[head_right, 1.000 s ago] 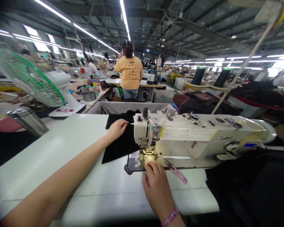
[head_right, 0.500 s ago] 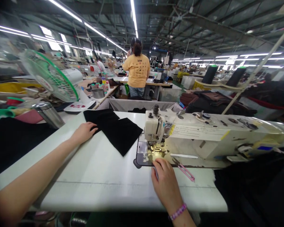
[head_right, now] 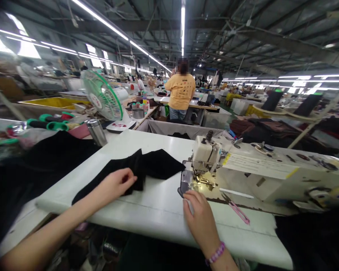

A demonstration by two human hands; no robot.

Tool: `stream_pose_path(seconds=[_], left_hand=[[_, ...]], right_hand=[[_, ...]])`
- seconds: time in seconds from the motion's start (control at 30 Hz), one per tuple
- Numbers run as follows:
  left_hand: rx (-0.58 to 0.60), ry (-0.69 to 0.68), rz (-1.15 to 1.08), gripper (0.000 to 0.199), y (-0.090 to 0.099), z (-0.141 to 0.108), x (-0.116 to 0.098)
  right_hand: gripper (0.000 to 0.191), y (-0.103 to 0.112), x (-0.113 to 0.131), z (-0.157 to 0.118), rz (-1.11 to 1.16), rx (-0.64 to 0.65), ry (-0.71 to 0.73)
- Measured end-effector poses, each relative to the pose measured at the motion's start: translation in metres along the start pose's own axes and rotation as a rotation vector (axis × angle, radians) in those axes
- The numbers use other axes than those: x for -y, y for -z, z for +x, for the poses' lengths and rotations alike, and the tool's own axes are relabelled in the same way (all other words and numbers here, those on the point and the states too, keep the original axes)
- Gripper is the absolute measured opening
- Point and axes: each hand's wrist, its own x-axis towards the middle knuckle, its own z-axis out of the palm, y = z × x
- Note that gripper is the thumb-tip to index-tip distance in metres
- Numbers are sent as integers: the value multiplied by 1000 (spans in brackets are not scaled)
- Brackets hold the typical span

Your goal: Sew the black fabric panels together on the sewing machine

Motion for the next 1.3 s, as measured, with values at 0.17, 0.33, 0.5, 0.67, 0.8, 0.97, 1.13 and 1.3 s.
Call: stream_pose_path(seconds=[0.17, 0.33, 0.5, 0.67, 0.8, 0.97, 1.13, 1.3], left_hand=[[-98, 156, 285, 37, 2, -29, 14], [-299, 372, 399, 39, 3, -47, 61], [-335, 253, 233, 34, -22, -62, 71], [-342, 236, 51, 38, -21, -62, 69], [-231, 127, -186, 44, -5, -71, 72], [-44, 155, -699, 34, 22, -85, 82], [-73, 299, -899, 32, 31, -80, 81], [-148, 425, -979, 38, 22, -74, 76]], right_hand=[[20, -21, 46, 29, 161, 123, 110], [18, -38, 75, 60, 253, 248, 154], [22, -78, 106, 94, 299, 371, 154], [21, -128, 135, 113, 372, 464, -36], [16, -130, 142, 121, 555, 473, -127], [36, -87, 129, 140, 720, 356, -205], [37, -72, 106, 158, 739, 255, -303], [40, -92, 91, 149, 678, 166, -391]])
